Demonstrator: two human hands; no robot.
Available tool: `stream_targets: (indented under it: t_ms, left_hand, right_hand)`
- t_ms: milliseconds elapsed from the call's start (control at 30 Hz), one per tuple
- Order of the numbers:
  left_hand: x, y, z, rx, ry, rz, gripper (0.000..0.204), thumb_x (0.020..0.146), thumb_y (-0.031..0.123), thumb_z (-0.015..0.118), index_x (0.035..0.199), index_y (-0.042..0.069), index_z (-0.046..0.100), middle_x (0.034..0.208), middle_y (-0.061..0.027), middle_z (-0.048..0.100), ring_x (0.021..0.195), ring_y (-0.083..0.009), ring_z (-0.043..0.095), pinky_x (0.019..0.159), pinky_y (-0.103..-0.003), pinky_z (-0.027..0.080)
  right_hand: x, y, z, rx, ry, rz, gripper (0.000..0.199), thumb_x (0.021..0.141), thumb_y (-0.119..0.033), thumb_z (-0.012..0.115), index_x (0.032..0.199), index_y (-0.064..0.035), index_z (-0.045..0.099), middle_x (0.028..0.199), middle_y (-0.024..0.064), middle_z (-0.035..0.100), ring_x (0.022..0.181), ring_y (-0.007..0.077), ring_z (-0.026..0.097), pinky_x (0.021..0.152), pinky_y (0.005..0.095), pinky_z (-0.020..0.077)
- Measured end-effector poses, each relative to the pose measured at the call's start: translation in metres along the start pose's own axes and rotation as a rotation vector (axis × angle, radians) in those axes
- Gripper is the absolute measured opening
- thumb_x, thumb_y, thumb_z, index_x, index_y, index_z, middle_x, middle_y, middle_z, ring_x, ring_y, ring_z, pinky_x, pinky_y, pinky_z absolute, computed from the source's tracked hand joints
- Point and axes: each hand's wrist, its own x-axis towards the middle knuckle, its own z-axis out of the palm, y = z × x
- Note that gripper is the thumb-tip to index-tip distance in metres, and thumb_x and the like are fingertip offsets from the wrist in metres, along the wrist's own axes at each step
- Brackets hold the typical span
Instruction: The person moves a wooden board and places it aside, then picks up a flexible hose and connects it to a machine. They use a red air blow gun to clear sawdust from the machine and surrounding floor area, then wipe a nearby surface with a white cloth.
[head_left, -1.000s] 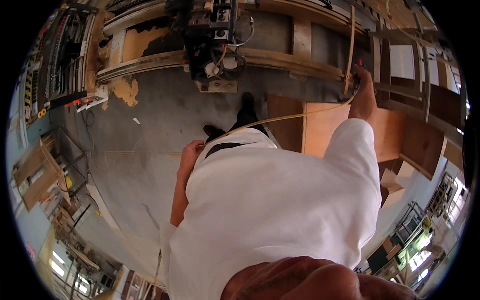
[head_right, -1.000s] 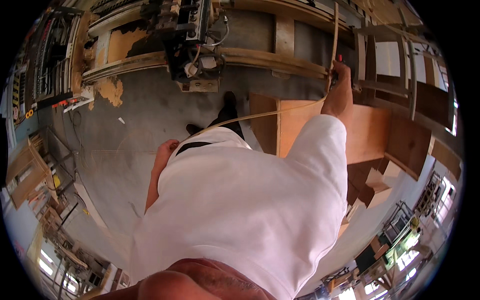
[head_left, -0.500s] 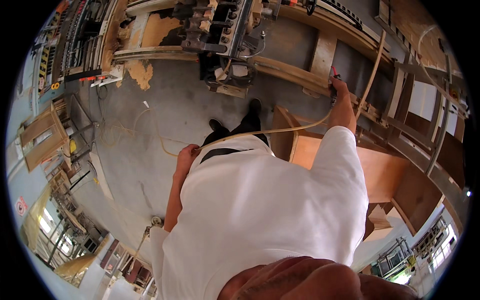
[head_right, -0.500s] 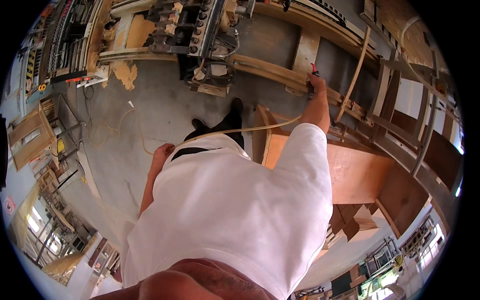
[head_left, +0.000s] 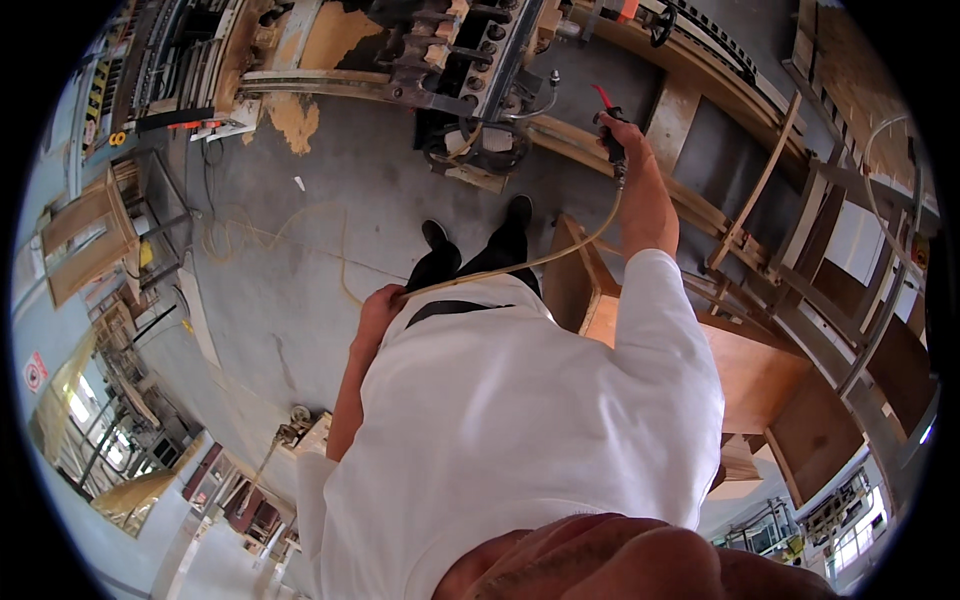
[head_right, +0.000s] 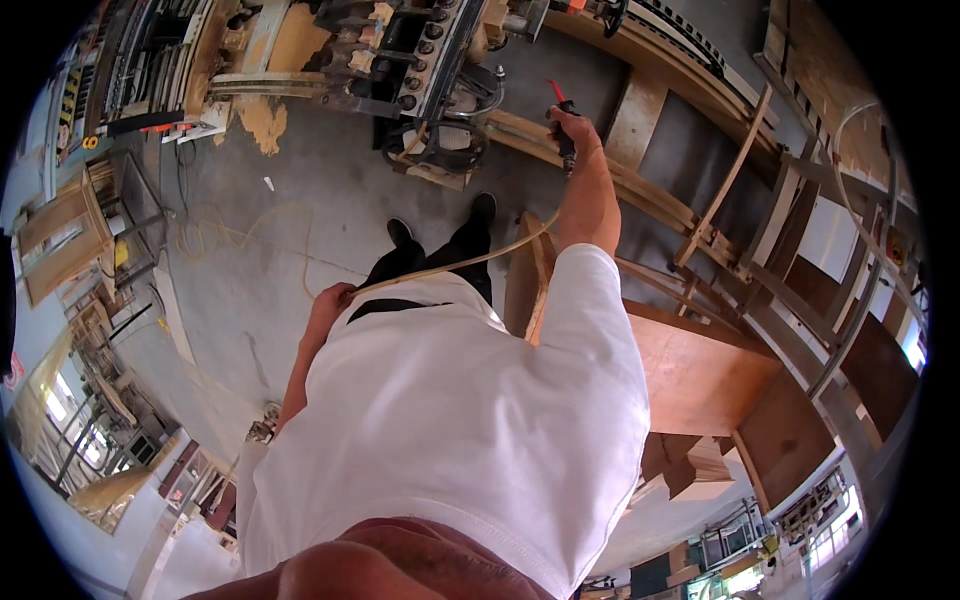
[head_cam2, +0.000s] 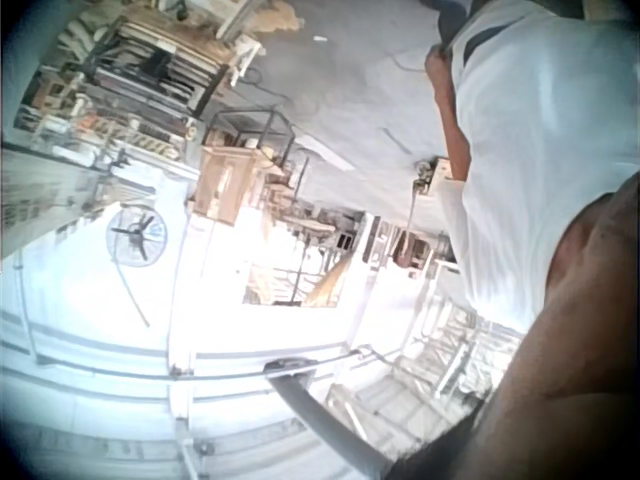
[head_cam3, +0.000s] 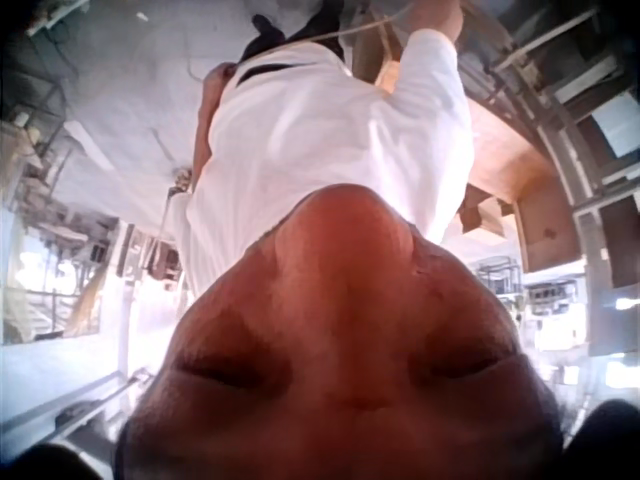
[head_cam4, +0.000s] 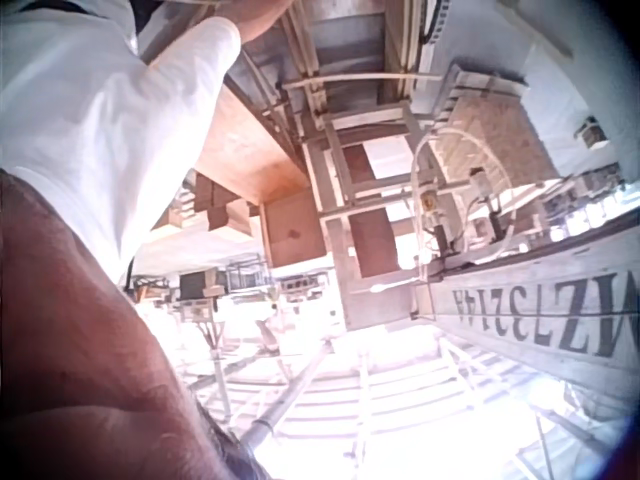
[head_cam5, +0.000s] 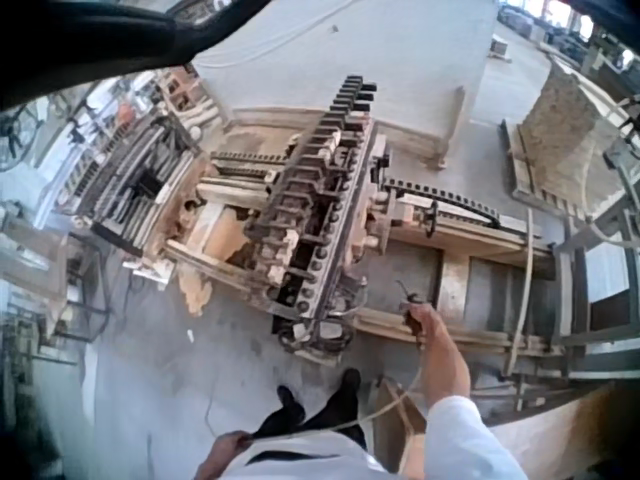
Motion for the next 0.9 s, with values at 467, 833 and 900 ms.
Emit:
stream_targets:
  t_ms: [467, 833, 900]
  left_hand:
    - [0.016, -0.002, 0.015, -0.057, 0.044, -0.05, 0.023, 0.08, 0.021, 0.059, 0.096, 0.005, 0.064, 0.092, -0.0177, 0.064, 0.088, -0.0353, 0.06, 0.076, -0.042, 0.048]
    - [0.024, 0.002, 0.017, -0.108, 0.041, -0.049, 0.019, 0.082, 0.016, 0.057, 0.096, 0.005, 0.064, 0.09, -0.0182, 0.064, 0.085, -0.0354, 0.061, 0.074, -0.041, 0.048]
    - [0.029, 0.0, 0.013, -0.096, 0.047, -0.025, 0.02, 0.082, 0.017, 0.057, 0.097, 0.005, 0.064, 0.089, -0.0181, 0.065, 0.084, -0.0352, 0.061, 0.074, -0.041, 0.048]
  right_hand:
    - [-0.028, 0.08, -0.072, -0.011, 0.176, 0.185, 0.026, 0.088, -0.033, 0.058, 0.078, -0.0092, 0.054, 0.059, 0.0055, 0.053, 0.046, 0.021, 0.054, 0.038, 0.0333, 0.0439]
    - [-0.04, 0.075, -0.013, 0.148, -0.033, 0.224, 0.02, 0.089, -0.027, 0.057, 0.088, -0.007, 0.055, 0.064, 0.0099, 0.056, 0.048, 0.0243, 0.057, 0.04, 0.0347, 0.0471]
    - [-0.042, 0.105, -0.066, 0.216, 0.093, 0.157, 0.02, 0.089, -0.027, 0.057, 0.091, -0.0069, 0.054, 0.065, 0.0108, 0.057, 0.048, 0.0249, 0.057, 0.039, 0.0345, 0.0466]
